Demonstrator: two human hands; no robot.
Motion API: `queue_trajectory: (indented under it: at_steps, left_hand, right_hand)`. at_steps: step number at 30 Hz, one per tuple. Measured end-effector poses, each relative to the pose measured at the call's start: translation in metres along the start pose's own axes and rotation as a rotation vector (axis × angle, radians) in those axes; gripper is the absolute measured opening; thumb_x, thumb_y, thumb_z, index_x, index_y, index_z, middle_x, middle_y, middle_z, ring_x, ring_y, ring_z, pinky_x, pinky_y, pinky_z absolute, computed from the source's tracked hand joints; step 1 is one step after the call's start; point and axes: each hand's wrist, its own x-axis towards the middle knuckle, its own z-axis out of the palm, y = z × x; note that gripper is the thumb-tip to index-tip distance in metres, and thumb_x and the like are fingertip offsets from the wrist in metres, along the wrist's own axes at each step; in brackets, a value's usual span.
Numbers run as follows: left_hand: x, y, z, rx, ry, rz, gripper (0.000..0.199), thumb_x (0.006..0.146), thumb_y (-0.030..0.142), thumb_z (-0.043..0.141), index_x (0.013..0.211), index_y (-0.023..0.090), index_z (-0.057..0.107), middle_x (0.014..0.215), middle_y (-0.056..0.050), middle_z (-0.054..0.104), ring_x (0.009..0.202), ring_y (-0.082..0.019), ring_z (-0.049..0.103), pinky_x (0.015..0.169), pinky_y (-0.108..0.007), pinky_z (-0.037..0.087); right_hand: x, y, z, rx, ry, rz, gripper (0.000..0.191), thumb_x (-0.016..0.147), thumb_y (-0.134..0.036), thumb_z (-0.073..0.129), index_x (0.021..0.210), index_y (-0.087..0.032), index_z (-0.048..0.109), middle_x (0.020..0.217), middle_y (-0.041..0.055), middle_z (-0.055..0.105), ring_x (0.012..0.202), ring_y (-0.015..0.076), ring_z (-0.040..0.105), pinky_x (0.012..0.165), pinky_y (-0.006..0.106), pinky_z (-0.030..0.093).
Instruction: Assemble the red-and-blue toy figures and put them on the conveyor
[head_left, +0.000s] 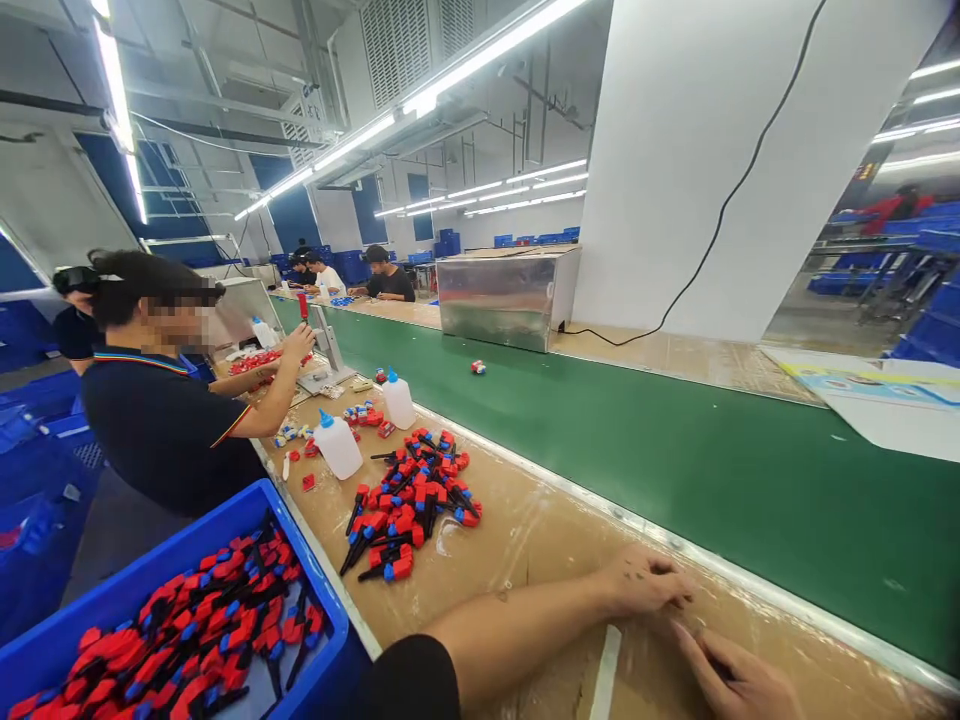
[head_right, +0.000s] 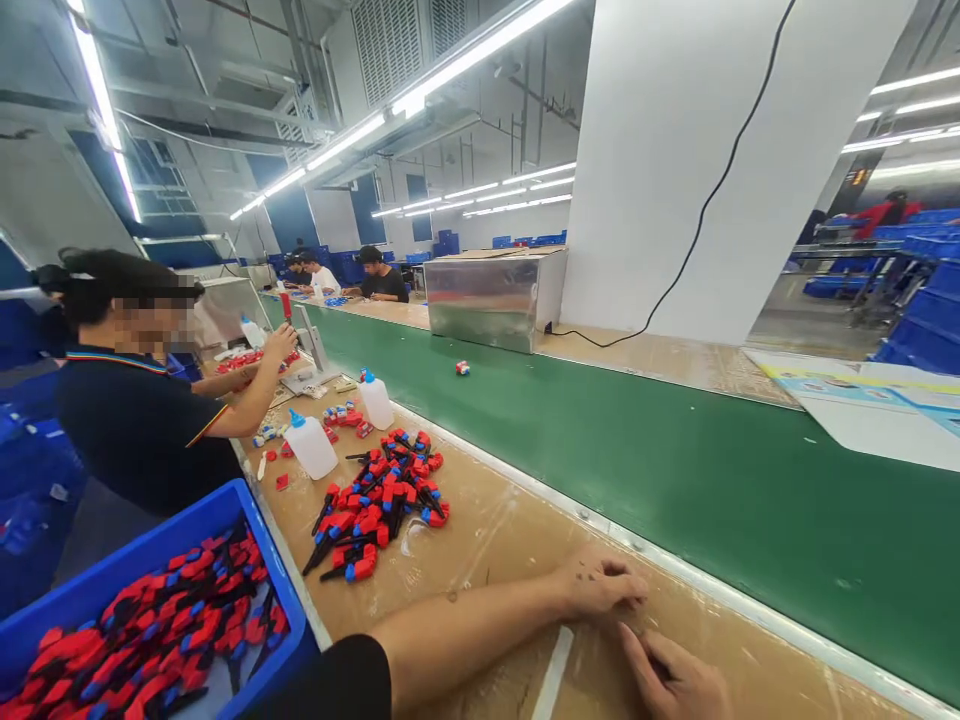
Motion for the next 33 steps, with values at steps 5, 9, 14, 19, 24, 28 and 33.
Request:
queue_trajectory:
  at_steps: [5,9,14,19,24,28,33]
  left_hand:
    - [-0.091,-0.001,-0.055,0.247,0.048,0.058,0.02,0.082,0.032,0.06,0.08,0.016,0.072,0.077,-0.003,0.065,0.072,-0.015,0.058,0.07,-0.024,0.049]
    - [-0.177,-0.006,-0.127,0.527,0.225,0.046,0.01,0.08,0.021,0.062,0.084,0.019,0.07,0.085,-0.002,0.062,0.081,-0.016,0.058,0.079,-0.026,0.047]
    - [-0.233,-0.019,-0.194,0.803,0.455,-0.076,0.017,0.09,0.018,0.048,0.098,0.019,0.064,0.102,-0.007,0.06,0.091,-0.02,0.059,0.086,-0.033,0.047]
    - [-0.202,-0.028,-0.199,0.989,0.343,-0.116,0.025,0.089,0.018,0.053,0.112,0.022,0.062,0.115,-0.007,0.058,0.104,-0.022,0.06,0.091,-0.032,0.049]
    - [-0.159,-0.03,-0.173,1.125,0.283,-0.214,0.038,0.085,0.025,0.06,0.119,0.009,0.06,0.123,-0.021,0.055,0.103,-0.032,0.063,0.084,-0.042,0.054]
    - [-0.158,-0.025,-0.155,1.142,0.198,-0.219,0.025,0.088,0.027,0.057,0.106,0.013,0.067,0.118,-0.019,0.059,0.103,-0.032,0.064,0.085,-0.043,0.055]
    - [-0.165,-0.02,-0.137,1.083,0.093,-0.184,0.024,0.091,0.024,0.052,0.096,0.012,0.072,0.124,-0.023,0.057,0.11,-0.035,0.06,0.089,-0.046,0.053]
  right_hand:
    - [0.001,-0.005,0.003,0.095,0.003,0.046,0.06,0.09,-0.063,0.045,0.05,-0.019,0.049,0.048,-0.0003,0.046,0.045,0.0145,0.049,0.045,0.023,0.04]
    - [0.001,-0.007,0.003,0.115,0.045,0.065,0.059,0.09,-0.062,0.044,0.05,-0.019,0.043,0.049,-0.001,0.04,0.046,0.0138,0.043,0.047,0.025,0.035]
    - [0.0,-0.005,0.006,0.114,0.028,0.123,0.057,0.089,-0.061,0.046,0.051,-0.019,0.042,0.051,-0.0015,0.036,0.048,0.0134,0.04,0.049,0.026,0.032]
    - [-0.001,-0.006,0.005,0.116,0.041,0.152,0.057,0.09,-0.061,0.046,0.052,-0.019,0.044,0.052,-0.0014,0.036,0.049,0.0134,0.039,0.048,0.025,0.032]
    - [-0.002,-0.008,0.003,0.091,0.058,0.147,0.056,0.09,-0.06,0.046,0.051,-0.019,0.042,0.052,-0.0014,0.034,0.048,0.0135,0.04,0.048,0.025,0.032]
    - [-0.002,-0.006,0.004,0.053,0.049,0.143,0.055,0.09,-0.059,0.046,0.052,-0.02,0.038,0.053,-0.0016,0.033,0.048,0.0132,0.038,0.048,0.025,0.032]
    - [0.001,-0.009,0.004,0.009,0.051,0.187,0.058,0.089,-0.061,0.047,0.051,-0.02,0.035,0.052,-0.0018,0.031,0.047,0.0127,0.035,0.047,0.025,0.031]
